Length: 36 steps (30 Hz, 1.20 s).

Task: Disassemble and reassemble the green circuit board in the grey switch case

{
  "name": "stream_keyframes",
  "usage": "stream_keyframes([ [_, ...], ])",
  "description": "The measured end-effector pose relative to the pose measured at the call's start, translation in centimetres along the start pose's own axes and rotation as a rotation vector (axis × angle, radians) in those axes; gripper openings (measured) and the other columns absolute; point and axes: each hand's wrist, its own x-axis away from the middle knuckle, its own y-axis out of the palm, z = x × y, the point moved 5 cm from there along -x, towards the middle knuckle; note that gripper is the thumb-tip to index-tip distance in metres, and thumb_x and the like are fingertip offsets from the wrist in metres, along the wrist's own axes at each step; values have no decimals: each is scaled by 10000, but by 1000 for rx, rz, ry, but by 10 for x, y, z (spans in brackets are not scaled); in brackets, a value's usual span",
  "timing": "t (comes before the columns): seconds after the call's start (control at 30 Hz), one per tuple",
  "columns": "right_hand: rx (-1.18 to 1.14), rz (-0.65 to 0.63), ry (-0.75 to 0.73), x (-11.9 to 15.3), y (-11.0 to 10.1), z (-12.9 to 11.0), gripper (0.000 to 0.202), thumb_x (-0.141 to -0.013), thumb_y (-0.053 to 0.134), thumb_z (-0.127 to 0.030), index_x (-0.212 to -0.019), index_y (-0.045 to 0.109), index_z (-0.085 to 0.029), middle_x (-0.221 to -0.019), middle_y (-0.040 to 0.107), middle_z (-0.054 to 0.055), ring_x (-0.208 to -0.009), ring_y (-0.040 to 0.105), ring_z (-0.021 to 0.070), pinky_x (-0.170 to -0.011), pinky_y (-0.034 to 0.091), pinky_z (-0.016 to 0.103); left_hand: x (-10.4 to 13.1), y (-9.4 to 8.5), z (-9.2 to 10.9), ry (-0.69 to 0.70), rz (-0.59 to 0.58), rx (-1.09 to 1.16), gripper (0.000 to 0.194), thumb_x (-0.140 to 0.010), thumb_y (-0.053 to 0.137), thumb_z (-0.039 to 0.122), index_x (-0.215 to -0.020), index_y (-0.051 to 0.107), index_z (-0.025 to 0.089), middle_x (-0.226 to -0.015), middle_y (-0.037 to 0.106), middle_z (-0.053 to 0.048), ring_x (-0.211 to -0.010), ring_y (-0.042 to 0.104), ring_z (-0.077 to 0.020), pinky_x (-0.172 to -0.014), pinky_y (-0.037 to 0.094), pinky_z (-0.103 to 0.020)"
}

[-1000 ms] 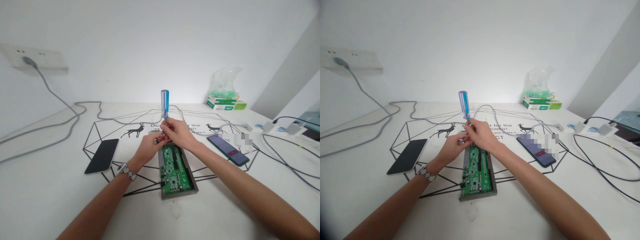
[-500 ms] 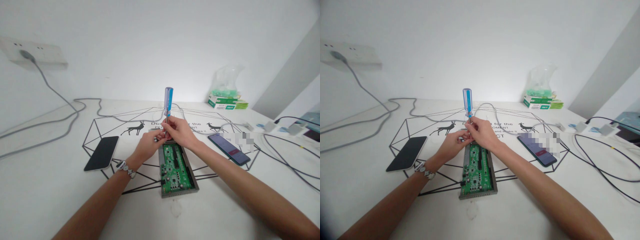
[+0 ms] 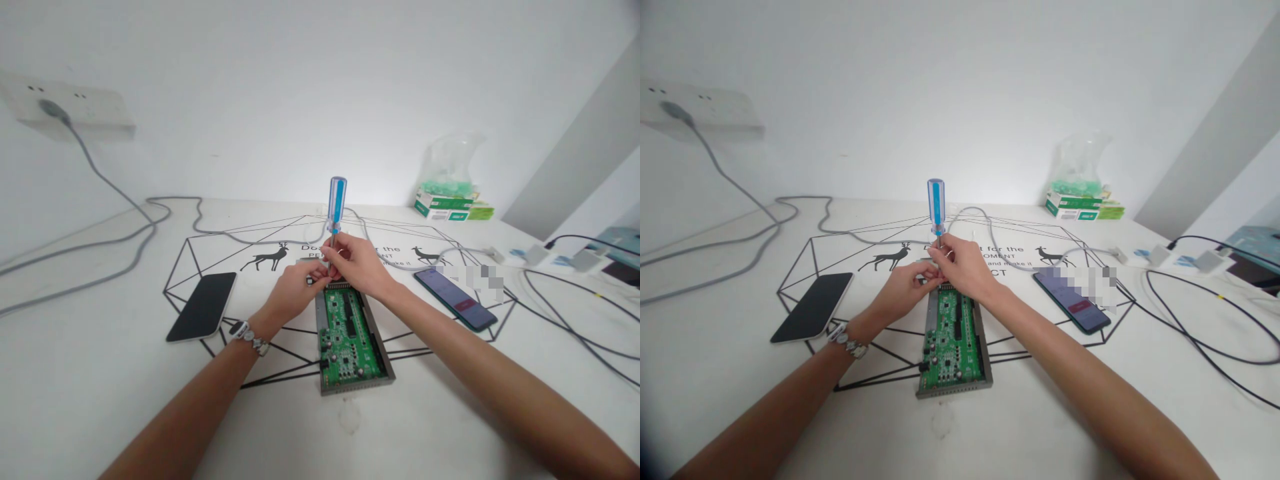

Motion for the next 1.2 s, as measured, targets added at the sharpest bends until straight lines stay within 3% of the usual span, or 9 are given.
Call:
stream_keyframes([
  [0.13, -40, -79, 17, -3, -3, 0, 182, -922, 585, -348, -966, 641, -180, -823, 695, 38, -679, 673, 149, -568, 563, 255, 1, 0, 0, -3, -5, -7, 156, -882, 623, 303, -882, 727, 186, -855, 746, -26, -686, 627, -159, -690, 475, -275],
  [0.27, -169, -161, 55, -5, -8, -3, 267, -921, 555, -295, -1125, 639, -144, -976, 722, 92, -717, 685, 150, -523, 581, 246, 0, 0, 1, -12, -21, -5, 163, -884, 622, 302, -898, 742, 193, -854, 754, -20, -653, 613, -150, -710, 481, -286],
  [0.5, -177, -153, 39, -6, -15, -5, 230, -907, 588, -314, -965, 701, -123, -1055, 745, 109, -654, 681, 115, -559, 583, 244, -1, 0, 0, 0, -59, 5, 204, -900, 610, 335, -928, 757, 197, -850, 755, -16, -669, 625, -154, -681, 475, -268],
  [0.67, -130, -95, -6, -7, -14, -2, 224, -900, 620, -343, -911, 715, -141, -901, 756, 71, -609, 675, 120, -580, 564, 250, 0, 0, 1, -8, -55, 32, 181, -896, 625, 325, -922, 747, 195, -840, 750, -6, -627, 599, -132, -667, 476, -261],
  [0.83, -129, -36, -7, -7, -12, 0, 221, -873, 660, -368, -862, 707, -153, -754, 726, 38, -565, 663, 135, -559, 537, 255, 1, -2, -1, -82, 72, 115, 225, -861, 689, 389, -927, 704, 174, -910, 748, -24, -612, 591, -117, -631, 487, -252],
  [0.97, -88, -3, 4, -6, -12, -1, 244, -865, 670, -399, -802, 670, -164, -653, 667, 12, -527, 639, 137, -512, 488, 243, 1, -2, -1, -95, 141, 132, 237, -848, 710, 406, -866, 686, 171, -844, 738, -23, -645, 617, -130, -633, 502, -253],
  [1.2, 4, 63, 22, -5, -11, -3, 272, -851, 688, -410, -735, 614, -175, -644, 635, 5, -547, 613, 128, -519, 468, 235, 1, -1, 0, -63, 176, 97, 234, -847, 714, 409, -824, 690, 178, -815, 739, -14, -694, 650, -146, -671, 509, -259],
])
